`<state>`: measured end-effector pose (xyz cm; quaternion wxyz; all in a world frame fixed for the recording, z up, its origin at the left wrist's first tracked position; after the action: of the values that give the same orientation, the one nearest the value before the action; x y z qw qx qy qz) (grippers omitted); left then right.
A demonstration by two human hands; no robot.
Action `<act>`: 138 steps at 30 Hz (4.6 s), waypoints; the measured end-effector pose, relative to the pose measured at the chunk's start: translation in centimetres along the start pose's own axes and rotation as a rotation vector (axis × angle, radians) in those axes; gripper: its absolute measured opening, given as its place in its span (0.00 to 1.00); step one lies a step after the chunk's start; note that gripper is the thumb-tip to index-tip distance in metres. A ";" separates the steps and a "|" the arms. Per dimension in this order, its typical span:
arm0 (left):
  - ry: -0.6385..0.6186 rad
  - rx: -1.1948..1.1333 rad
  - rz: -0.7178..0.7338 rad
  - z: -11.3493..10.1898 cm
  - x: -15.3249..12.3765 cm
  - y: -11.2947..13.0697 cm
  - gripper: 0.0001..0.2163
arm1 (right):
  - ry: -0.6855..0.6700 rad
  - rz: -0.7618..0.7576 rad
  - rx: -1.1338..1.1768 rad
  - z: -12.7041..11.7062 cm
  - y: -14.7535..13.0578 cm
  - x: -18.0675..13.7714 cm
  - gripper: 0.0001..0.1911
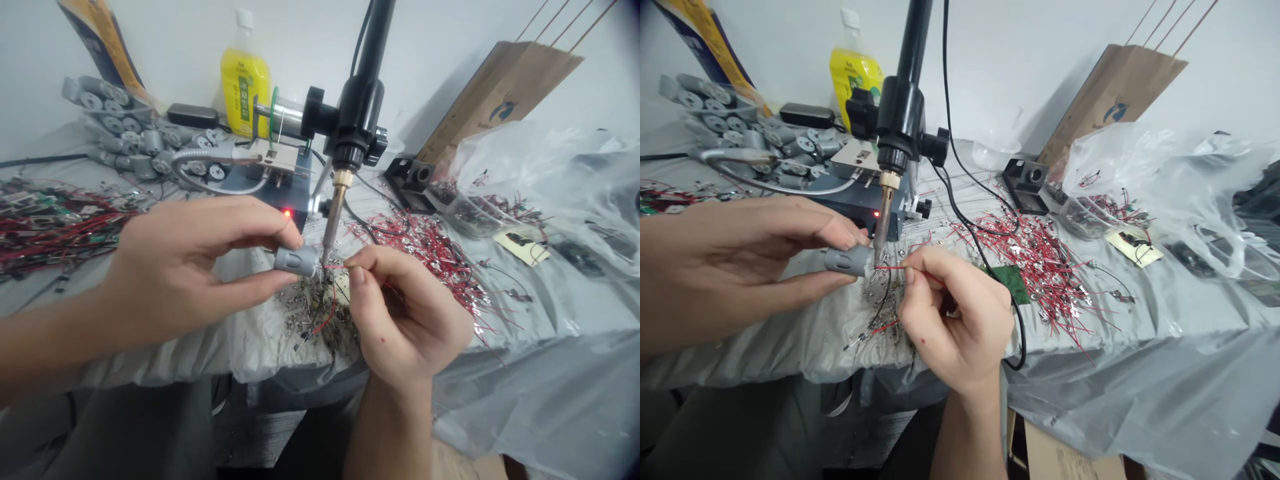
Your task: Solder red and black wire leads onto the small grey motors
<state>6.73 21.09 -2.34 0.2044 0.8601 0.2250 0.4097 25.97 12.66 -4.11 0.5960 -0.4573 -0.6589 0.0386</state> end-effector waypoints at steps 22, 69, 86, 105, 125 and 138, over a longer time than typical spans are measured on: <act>-0.042 -0.045 -0.085 0.4 -0.3 -0.9 0.11 | 0.027 -0.010 0.012 -0.1 -0.1 0.1 0.07; 0.013 -0.029 -0.152 0.1 -0.1 -0.2 0.07 | 0.120 -0.019 -0.062 -0.9 0.0 -0.1 0.05; 0.052 0.010 -0.169 -0.1 -0.3 0.3 0.06 | 0.080 0.001 -0.018 -0.4 -0.1 0.1 0.06; 0.043 0.012 -0.194 -0.1 -0.2 -0.4 0.08 | 0.061 -0.013 -0.034 0.0 -0.2 0.1 0.07; 0.004 -0.041 -0.137 0.0 0.2 -0.1 0.06 | 0.049 0.021 -0.041 0.0 -0.1 0.1 0.07; -0.054 -0.061 -0.073 0.6 0.0 -0.8 0.11 | 0.006 0.025 0.002 0.0 0.5 -0.1 0.06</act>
<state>7.00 21.69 -3.10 0.2514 0.8555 0.2380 0.3851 26.27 12.88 -4.50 0.5978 -0.4651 -0.6513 0.0452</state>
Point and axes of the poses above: each hand's wrist, its own x-axis towards the middle knuckle, its own z-axis out of the palm, y = z × x, the point moved 10 cm from there along x, towards the middle knuckle, and after that the axes turned 4 degrees about -y, right-handed, at the moved point
